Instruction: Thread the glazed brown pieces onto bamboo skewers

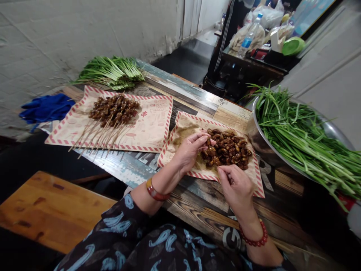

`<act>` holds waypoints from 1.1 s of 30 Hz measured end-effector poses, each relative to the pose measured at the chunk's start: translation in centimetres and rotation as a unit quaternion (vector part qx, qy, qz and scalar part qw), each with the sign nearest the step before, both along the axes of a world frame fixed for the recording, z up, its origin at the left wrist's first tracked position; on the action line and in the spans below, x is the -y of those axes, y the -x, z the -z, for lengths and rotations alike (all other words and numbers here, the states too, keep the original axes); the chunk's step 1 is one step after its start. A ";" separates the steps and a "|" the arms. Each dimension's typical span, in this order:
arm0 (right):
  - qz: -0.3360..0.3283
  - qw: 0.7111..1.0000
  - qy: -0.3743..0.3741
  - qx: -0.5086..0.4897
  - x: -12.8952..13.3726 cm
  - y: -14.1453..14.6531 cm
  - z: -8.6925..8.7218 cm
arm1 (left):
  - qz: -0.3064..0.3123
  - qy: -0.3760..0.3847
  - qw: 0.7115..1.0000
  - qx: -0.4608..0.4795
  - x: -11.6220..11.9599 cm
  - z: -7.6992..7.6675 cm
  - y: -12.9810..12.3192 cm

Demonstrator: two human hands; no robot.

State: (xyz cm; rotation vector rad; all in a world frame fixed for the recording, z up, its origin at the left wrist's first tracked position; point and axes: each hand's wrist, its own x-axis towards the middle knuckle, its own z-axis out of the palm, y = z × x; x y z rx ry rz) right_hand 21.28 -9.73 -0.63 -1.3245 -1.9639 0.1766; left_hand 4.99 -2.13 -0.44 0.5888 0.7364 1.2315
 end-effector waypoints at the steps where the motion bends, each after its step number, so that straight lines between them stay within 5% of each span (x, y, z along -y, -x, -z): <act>1: 0.001 1.000 0.000 -0.001 0.0 0.0 0.0 | 0.002 -0.002 1.000 0.001 0.0 0.1 0.0; 7: 0.004 0.999 0.019 -0.040 -0.2 0.0 0.1 | 0.040 0.011 0.999 0.035 0.0 -0.1 0.0; 14: 0.033 0.995 0.041 -0.089 -0.5 -0.5 -0.2 | 0.181 -0.006 0.983 -0.012 0.6 -0.4 -0.4; 23: 0.019 0.991 0.083 -0.106 -0.1 -0.2 0.0 | 0.068 -0.001 0.998 -0.005 -0.1 -0.1 0.0; 33: 0.026 0.993 0.063 -0.092 -0.2 -0.1 0.2 | 0.102 -0.003 0.994 0.026 0.6 -0.4 -0.5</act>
